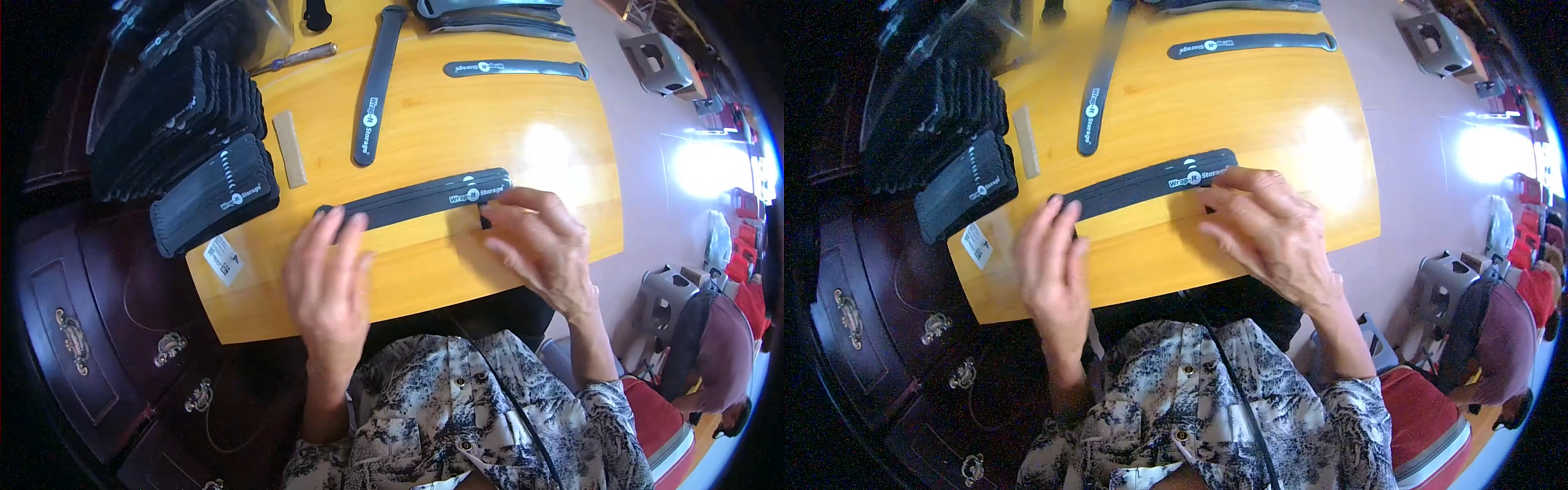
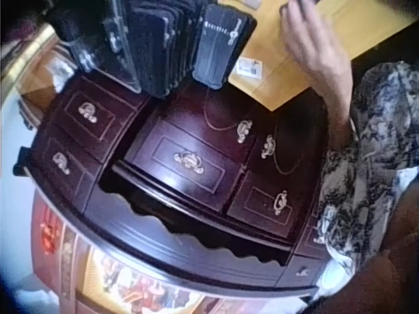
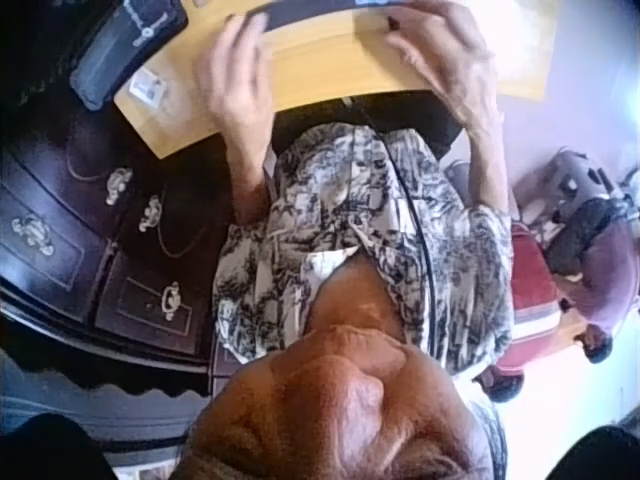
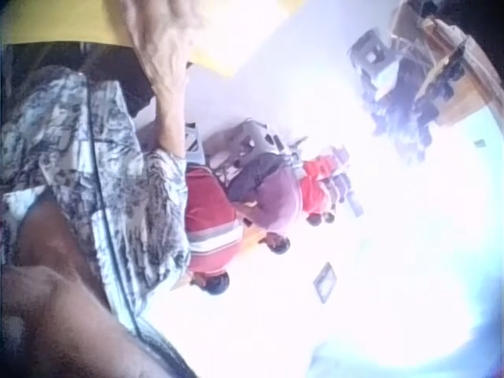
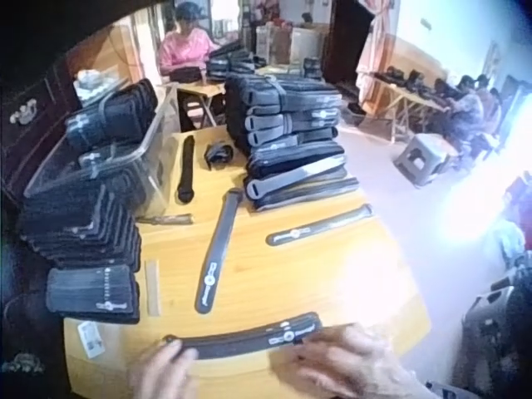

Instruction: Inspecting and sorting black straps at a manufacturing workstation.

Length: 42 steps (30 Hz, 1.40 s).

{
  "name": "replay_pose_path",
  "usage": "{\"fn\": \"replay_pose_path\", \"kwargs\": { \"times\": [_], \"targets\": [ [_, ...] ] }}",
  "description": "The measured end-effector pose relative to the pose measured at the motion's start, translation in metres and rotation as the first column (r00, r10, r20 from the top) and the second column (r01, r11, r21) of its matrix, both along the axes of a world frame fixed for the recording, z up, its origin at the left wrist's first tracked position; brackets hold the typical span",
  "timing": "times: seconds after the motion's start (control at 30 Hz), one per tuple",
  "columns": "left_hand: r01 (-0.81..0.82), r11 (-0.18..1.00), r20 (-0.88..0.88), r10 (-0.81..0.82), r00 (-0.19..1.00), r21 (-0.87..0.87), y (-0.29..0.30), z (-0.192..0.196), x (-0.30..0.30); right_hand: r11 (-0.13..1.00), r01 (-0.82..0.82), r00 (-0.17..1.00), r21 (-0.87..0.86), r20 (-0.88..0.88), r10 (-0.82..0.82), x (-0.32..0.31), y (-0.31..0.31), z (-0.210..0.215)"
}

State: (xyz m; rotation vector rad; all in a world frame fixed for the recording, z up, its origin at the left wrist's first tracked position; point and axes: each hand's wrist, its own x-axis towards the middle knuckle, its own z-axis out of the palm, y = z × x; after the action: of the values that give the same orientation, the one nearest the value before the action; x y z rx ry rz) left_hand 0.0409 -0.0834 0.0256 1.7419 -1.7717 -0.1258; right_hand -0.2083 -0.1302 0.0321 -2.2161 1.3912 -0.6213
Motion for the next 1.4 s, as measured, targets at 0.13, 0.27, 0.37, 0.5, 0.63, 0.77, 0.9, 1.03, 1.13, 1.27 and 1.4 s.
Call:
{"fn": "replay_pose_path", "kwargs": {
  "times": [0.13,0.27,0.37,0.5,0.63,0.77,0.9,1.03,1.13,1.27,1.4],
  "targets": [
    [0.295,0.873,0.190,-0.389,0.901,0.389,-0.004,-0.001,-0.014,0.963,-0.268,0.930,0.002,-0.262,0.259,0.011,-0.006,-0.008],
    [0.304,0.853,0.177,-0.407,0.896,0.425,-0.009,-0.008,-0.014,0.946,-0.314,0.886,0.083,-0.333,0.323,0.012,-0.009,-0.014],
    [0.277,0.841,0.218,-0.412,0.885,0.465,-0.009,-0.008,-0.015,0.937,-0.334,0.868,0.100,-0.355,0.348,0.011,-0.011,-0.014],
    [0.260,0.837,0.226,-0.405,0.886,0.483,-0.007,-0.007,-0.018,0.931,-0.339,0.876,0.139,-0.314,0.366,0.008,-0.011,-0.010],
    [0.276,0.820,0.199,-0.420,0.886,0.501,-0.008,-0.006,-0.021,0.915,-0.363,0.851,0.174,-0.339,0.402,0.002,-0.013,-0.008],
    [0.280,0.803,0.157,-0.415,0.896,0.526,-0.007,-0.004,-0.021,0.908,-0.373,0.848,0.190,-0.329,0.417,0.002,-0.013,-0.004],
    [0.269,0.824,0.221,-0.421,0.880,0.499,-0.008,-0.008,-0.021,0.905,-0.375,0.862,0.200,-0.285,0.420,0.000,-0.019,-0.002],
    [0.277,0.841,0.253,-0.427,0.868,0.465,-0.008,-0.012,-0.021,0.983,-0.171,0.982,0.065,-0.065,0.175,-0.020,-0.055,0.004],
    [0.278,0.853,0.269,-0.421,0.866,0.442,-0.007,-0.013,-0.016,0.991,0.002,0.985,-0.136,-0.173,-0.026,-0.027,-0.100,-0.023],
    [0.286,0.857,0.297,-0.432,0.852,0.428,-0.008,-0.014,-0.020,0.950,0.024,0.949,-0.311,-0.293,-0.119,-0.026,-0.120,-0.027],
    [0.284,0.864,0.296,-0.423,0.856,0.415,-0.005,-0.016,-0.017,0.930,0.016,0.924,-0.367,-0.350,-0.154,-0.020,-0.123,-0.032]
  ]
}}
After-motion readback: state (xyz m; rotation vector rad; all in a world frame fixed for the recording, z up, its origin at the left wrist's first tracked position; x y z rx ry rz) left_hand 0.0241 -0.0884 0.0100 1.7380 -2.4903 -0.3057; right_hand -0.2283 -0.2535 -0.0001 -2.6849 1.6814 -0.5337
